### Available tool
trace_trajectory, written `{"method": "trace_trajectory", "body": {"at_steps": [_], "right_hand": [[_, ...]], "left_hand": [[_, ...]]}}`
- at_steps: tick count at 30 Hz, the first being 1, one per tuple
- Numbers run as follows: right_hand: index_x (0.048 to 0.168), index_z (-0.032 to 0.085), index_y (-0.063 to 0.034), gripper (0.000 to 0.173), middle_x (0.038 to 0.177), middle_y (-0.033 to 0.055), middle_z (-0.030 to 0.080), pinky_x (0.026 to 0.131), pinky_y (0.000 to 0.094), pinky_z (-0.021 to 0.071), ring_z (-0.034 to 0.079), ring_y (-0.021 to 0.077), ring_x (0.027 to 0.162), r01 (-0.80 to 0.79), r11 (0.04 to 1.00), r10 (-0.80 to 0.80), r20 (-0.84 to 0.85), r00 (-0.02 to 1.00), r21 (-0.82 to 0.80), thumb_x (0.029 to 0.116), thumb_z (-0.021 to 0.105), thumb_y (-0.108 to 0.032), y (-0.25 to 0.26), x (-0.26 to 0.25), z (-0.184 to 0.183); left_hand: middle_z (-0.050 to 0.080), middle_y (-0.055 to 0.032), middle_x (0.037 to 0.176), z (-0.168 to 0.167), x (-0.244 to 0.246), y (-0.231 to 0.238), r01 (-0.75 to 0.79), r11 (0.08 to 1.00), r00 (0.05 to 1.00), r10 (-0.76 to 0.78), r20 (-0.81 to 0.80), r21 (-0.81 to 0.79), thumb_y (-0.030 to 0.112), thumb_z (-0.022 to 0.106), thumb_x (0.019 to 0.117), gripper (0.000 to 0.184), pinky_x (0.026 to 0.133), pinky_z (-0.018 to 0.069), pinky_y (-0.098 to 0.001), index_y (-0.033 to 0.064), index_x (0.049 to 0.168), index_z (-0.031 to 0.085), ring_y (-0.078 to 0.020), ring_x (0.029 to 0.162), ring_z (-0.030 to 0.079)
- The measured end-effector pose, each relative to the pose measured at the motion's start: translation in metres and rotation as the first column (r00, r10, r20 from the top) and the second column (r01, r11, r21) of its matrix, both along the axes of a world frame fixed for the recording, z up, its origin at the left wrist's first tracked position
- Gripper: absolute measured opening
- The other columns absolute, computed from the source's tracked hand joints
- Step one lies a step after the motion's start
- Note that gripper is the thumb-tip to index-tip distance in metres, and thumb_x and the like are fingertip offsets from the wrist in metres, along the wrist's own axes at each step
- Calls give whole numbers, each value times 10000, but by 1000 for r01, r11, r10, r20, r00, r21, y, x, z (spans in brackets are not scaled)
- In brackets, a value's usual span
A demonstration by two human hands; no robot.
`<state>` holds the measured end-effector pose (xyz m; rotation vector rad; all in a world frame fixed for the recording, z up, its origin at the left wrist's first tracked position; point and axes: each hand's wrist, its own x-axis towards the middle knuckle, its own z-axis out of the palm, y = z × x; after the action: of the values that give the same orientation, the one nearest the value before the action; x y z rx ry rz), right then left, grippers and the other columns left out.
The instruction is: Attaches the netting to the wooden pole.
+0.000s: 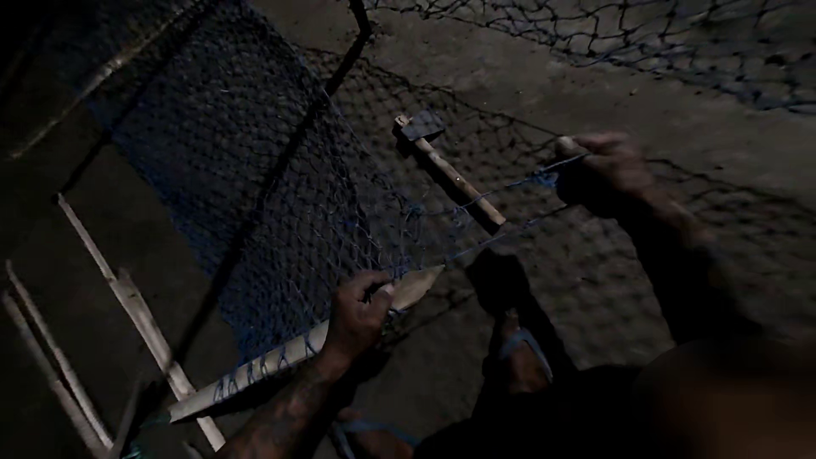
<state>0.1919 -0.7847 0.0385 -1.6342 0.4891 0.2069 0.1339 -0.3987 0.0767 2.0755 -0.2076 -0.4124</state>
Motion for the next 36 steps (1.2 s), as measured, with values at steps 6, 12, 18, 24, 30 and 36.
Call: {"method": "trace_trajectory", "body": {"at_steps": [6, 12, 18, 24, 30, 36], "right_hand": [[936, 642, -38, 253, 712, 16, 548, 521, 298, 445, 477, 84, 549, -170, 930, 197, 54, 979, -325, 1050, 563, -250, -1, 9, -19], [1241, 602, -17, 341, 908, 77, 640, 693, 305, 541, 601, 113, 729, -470, 881, 464, -100, 880, -51, 922, 720, -43, 42, -39, -41], [1494, 456, -77, 601, 1181, 150, 640, 702, 407, 541, 618, 196, 765, -533, 812, 516, -134, 846, -238, 971, 690, -259, 86, -73, -43], [1478, 449, -1, 760, 1516, 302, 418, 1078, 613, 428, 470, 464, 1359, 52, 669, 319, 350, 881, -742, 903, 677, -444, 121, -116, -51], [1105, 710, -65, 332, 1119, 137, 709, 948, 398, 537, 663, 234, 1081, -122, 831, 415, 459, 785, -543, 1013, 596, -363, 140, -138, -53], [1197, 677, 7, 314, 1155, 126, 690, 991, 353, 515, 648, 149, 1091, -636, 771, 636, -32, 771, -29, 1001, 573, -216, 161, -117, -47]], "left_hand": [[698, -11, 885, 6, 1, 5, -23, 1000, 993, 22, 114, 0, 141, 589, 967, 199, 647, 536, -165, 5, 997, 731, 0, 724, 624], [693, -38, 999, -1, -14, 1, 15, 998, 998, -18, 60, 57, 190, 641, 947, 229, 719, 543, -199, 39, 1091, 735, -39, 829, 630], [699, -24, 1070, 1, -19, -15, 17, 986, 983, 14, -184, 168, 265, 585, 993, 259, 840, 550, -270, 98, 1121, 736, -68, 947, 655], [700, 14, 952, -2, -20, -20, -65, 989, 973, 92, -211, 136, 238, 587, 1000, 218, 749, 539, -219, 105, 1050, 751, -27, 814, 640], [698, 25, 921, 4, -16, -28, -95, 973, 947, 154, -281, 212, 226, 572, 1008, 216, 737, 524, -236, 103, 997, 750, -25, 794, 629], [651, 17, 837, 8, -10, -36, -110, 940, 893, 236, -383, 323, 261, 567, 1024, 220, 717, 505, -324, 115, 995, 729, -87, 745, 603]]}}
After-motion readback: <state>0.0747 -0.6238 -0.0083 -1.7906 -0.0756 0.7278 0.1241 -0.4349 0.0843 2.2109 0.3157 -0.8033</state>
